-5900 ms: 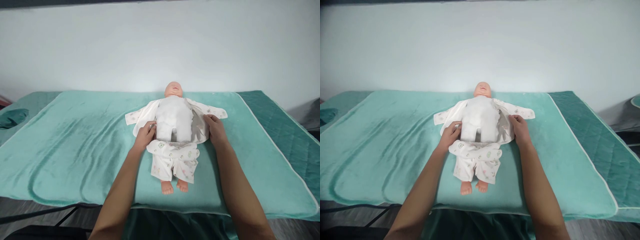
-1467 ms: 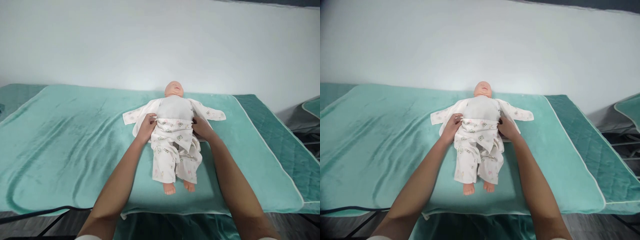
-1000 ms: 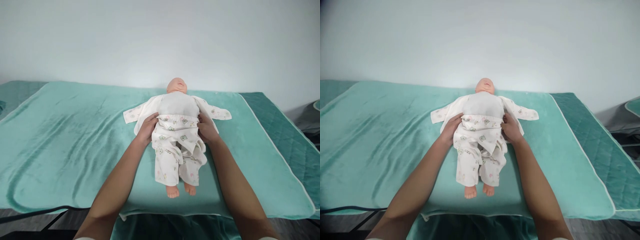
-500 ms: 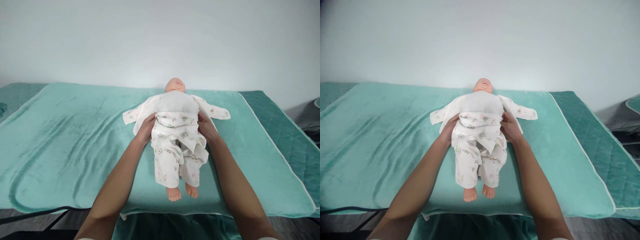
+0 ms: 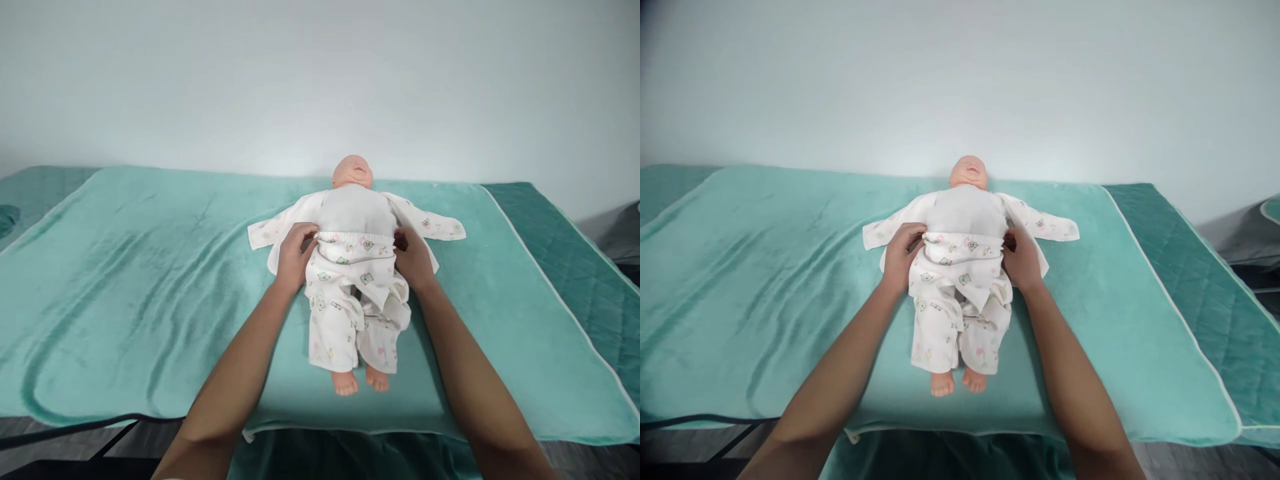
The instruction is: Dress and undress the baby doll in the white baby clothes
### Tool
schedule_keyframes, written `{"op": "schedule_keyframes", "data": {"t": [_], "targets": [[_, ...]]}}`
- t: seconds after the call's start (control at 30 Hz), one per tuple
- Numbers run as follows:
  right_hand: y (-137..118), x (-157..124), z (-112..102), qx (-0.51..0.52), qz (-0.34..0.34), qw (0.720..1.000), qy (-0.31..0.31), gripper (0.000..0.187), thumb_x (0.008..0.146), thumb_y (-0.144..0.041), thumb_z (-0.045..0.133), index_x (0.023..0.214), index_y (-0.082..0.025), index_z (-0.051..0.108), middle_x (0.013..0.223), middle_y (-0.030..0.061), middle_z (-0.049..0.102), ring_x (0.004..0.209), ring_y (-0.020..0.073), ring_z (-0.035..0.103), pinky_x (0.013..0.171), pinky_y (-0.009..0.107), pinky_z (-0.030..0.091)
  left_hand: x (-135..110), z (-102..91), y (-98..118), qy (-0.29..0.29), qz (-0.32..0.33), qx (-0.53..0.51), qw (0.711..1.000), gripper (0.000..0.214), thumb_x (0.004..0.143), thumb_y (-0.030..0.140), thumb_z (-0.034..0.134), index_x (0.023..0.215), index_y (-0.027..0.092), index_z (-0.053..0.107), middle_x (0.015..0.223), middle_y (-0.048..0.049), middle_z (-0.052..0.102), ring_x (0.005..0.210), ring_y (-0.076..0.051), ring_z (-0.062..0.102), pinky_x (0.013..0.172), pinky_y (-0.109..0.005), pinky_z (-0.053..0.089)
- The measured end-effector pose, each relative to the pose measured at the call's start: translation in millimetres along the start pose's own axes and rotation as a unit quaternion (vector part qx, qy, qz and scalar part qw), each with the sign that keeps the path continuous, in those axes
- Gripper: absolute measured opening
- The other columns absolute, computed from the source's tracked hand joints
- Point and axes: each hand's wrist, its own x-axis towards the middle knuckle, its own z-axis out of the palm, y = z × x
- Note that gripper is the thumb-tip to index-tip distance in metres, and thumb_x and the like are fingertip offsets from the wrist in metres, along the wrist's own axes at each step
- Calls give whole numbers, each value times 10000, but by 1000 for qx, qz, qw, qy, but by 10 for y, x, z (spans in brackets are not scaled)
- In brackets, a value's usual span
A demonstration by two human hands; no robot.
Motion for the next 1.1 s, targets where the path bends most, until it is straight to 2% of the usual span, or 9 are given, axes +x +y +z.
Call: {"op": "schedule_keyframes", "data": {"t": [0.1, 0.3, 0.37, 0.47, 0.57, 0.67, 0.77, 0.93, 1.1], "targets": [[-12, -18, 9, -22, -24, 999, 7, 266, 717, -188, 589, 972, -258, 616, 936, 21, 691, 880, 226, 649, 841, 426, 524, -6, -1, 34, -16, -54, -24, 998, 167, 903, 332, 622, 1022, 231, 681, 1091, -58, 684, 1012, -200, 640, 950, -349, 507], [-31, -14, 34, 92, 0, 995, 32, 275, 717, -212, 662, 979, -266, 599, 943, 18, 678, 896, 207, 647, 854, 399, 546, -7, 15, 80, -3, -139, -93, 986, 192, 843, 323, 682, 1011, 233, 703, 1001, -35, 710, 978, -204, 649, 918, -324, 499], [-77, -24, 23, 97, -3, 994, 57, 243, 744, -242, 687, 970, -255, 600, 931, 25, 675, 896, 206, 641, 868, 405, 546, -12, 13, 97, 1, -111, -92, 990, 206, 854, 336, 682, 1036, 241, 699, 1068, -47, 692, 1028, -210, 638, 929, -332, 500], [-201, -76, -11, 83, -42, 991, 95, 153, 826, -298, 684, 955, -252, 616, 945, 35, 663, 897, 208, 634, 859, 405, 548, -16, -12, 131, 1, -16, -35, 999, 187, 893, 366, 661, 1039, 256, 701, 1196, -71, 642, 1167, -232, 588, 1037, -382, 467], [-323, -139, -41, 58, -134, 988, 47, 95, 888, -346, 676, 933, -270, 639, 982, 36, 632, 939, 216, 622, 859, 397, 545, -5, -54, 160, -13, 32, 29, 999, 167, 914, 388, 648, 997, 257, 711, 1228, -73, 640, 1221, -239, 563, 1123, -417, 406], [-376, -162, -62, 17, -196, 980, -21, 144, 884, -362, 713, 981, -281, 643, 1039, 43, 608, 995, 226, 605, 881, 401, 536, 20, -83, 159, -48, 28, 22, 998, 178, 909, 402, 659, 984, 249, 708, 1215, -72, 659, 1198, -233, 587, 1109, -405, 422], [-373, -138, -93, -13, -215, 975, -48, 243, 863, -389, 745, 1042, -283, 621, 1090, 57, 594, 1042, 244, 591, 909, 420, 529, 44, -87, 139, -87, 1, -27, 996, 199, 876, 404, 702, 989, 241, 704, 1214, -84, 663, 1197, -234, 601, 1082, -389, 449], [-377, -96, -166, -59, -223, 968, -104, 243, 846, -408, 767, 967, -274, 605, 1072, 60, 572, 1075, 263, 576, 988, 456, 477, 50, -74, 145, -125, -61, -83, 987, 235, 829, 412, 747, 938, 221, 665, 1239, -97, 655, 1225, -238, 600, 1071, -365, 457], [-374, -100, -179, -105, -233, 961, -104, 221, 861, -412, 745, 879, -258, 588, 1155, 82, 555, 1157, 289, 528, 1029, 493, 441, 58, -88, 187, -139, -82, -84, 983, 243, 834, 412, 734, 854, 213, 595, 1219, -93, 655, 1204, -229, 599, 1044, -345, 456]]}}
